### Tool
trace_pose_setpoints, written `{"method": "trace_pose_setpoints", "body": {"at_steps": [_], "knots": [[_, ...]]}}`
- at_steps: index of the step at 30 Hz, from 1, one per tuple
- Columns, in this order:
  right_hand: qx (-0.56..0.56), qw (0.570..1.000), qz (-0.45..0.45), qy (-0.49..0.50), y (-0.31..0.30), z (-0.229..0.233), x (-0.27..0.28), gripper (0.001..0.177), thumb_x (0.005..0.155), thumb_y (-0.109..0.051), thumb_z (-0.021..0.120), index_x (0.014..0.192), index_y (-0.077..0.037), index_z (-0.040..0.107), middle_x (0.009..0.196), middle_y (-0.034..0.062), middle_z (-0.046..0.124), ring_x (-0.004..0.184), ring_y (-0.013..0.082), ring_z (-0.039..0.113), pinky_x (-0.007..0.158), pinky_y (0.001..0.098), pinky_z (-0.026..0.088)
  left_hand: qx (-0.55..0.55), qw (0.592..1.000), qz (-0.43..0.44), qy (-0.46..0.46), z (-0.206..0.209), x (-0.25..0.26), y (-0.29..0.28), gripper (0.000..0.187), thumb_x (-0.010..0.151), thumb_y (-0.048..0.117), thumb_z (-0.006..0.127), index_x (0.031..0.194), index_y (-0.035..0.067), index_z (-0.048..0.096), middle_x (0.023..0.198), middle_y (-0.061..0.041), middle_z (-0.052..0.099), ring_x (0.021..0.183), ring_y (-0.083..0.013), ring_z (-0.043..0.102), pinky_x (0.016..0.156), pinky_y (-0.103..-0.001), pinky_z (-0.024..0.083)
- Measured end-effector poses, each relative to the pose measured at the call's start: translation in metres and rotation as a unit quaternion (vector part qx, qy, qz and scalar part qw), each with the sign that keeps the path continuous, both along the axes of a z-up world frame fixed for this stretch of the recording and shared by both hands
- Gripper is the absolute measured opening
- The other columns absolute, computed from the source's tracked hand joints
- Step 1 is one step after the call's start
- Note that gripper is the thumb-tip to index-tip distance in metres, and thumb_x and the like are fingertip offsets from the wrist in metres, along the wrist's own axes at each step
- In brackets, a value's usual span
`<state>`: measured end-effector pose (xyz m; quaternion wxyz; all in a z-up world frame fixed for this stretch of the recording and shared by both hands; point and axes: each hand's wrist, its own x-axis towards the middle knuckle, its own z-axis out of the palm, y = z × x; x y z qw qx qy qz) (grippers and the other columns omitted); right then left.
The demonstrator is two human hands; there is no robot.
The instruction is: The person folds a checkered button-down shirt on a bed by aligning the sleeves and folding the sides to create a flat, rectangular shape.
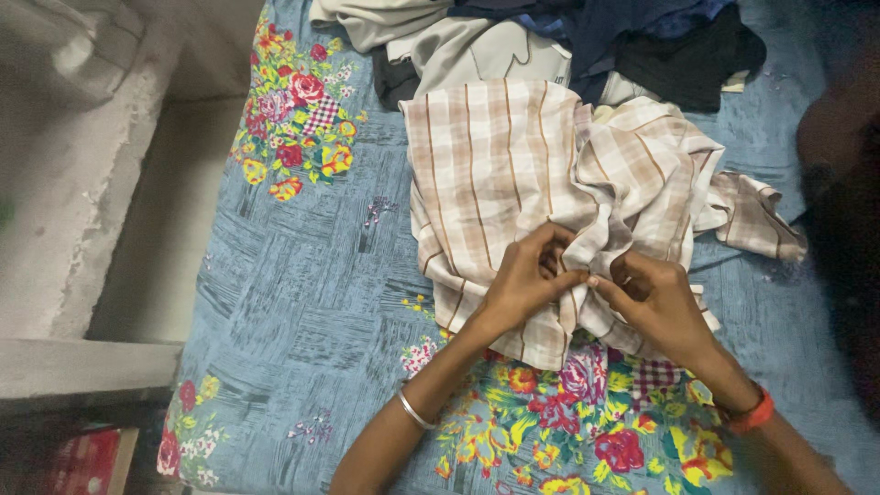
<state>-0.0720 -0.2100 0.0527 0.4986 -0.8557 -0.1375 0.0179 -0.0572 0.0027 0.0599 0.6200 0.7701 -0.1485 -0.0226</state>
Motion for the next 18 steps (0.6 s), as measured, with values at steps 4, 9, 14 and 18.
{"method": "trace_pose_setpoints", "body": {"at_steps": [4, 9, 14, 18], "knots": [[0.03, 0.999, 0.0, 0.03, 0.0, -0.007, 0.001, 0.028, 0.091, -0.019, 0.075, 0.078, 0.001, 0.06, 0.062, 0.0001, 0.052, 0.057, 0.0053, 0.044, 0.047, 0.0284, 0.036, 0.0, 0.999, -0.004, 0.031, -0.003, 0.002, 0.001, 0.036, 0.081, 0.01, 0.083, 0.112, 0.002, 0.066, 0.076, 0.0, 0.065, 0.066, -0.0045, 0.058, 0.058, -0.025, 0.049], [0.035, 0.999, 0.001, 0.03, -0.002, -0.018, 0.007, 0.021, 0.092, -0.014, 0.073, 0.082, 0.001, 0.063, 0.067, -0.0013, 0.058, 0.062, 0.0035, 0.05, 0.051, 0.025, 0.041, -0.015, 0.998, -0.043, 0.051, -0.009, 0.002, 0.001, 0.042, 0.077, 0.008, 0.084, 0.113, 0.003, 0.063, 0.078, 0.002, 0.063, 0.069, -0.0039, 0.059, 0.061, -0.023, 0.05], [0.066, 0.995, 0.013, 0.069, -0.012, -0.034, 0.01, 0.021, 0.095, -0.009, 0.075, 0.083, 0.004, 0.064, 0.074, 0.0007, 0.062, 0.07, 0.0034, 0.057, 0.059, 0.0241, 0.047, -0.009, 0.998, -0.038, 0.05, -0.018, 0.003, 0.001, 0.047, 0.075, 0.01, 0.088, 0.113, 0.002, 0.062, 0.073, 0.001, 0.058, 0.067, -0.005, 0.054, 0.06, -0.023, 0.047], [0.132, 0.985, 0.031, 0.106, -0.017, -0.043, 0.014, 0.009, 0.09, -0.003, 0.072, 0.095, 0.004, 0.072, 0.086, 0.0014, 0.073, 0.078, 0.0048, 0.067, 0.068, 0.0229, 0.055, -0.007, 0.998, -0.034, 0.059, -0.025, 0.005, 0.0, 0.048, 0.073, 0.012, 0.088, 0.112, 0.003, 0.062, 0.073, 0.002, 0.061, 0.066, -0.0044, 0.056, 0.059, -0.023, 0.048]]}}
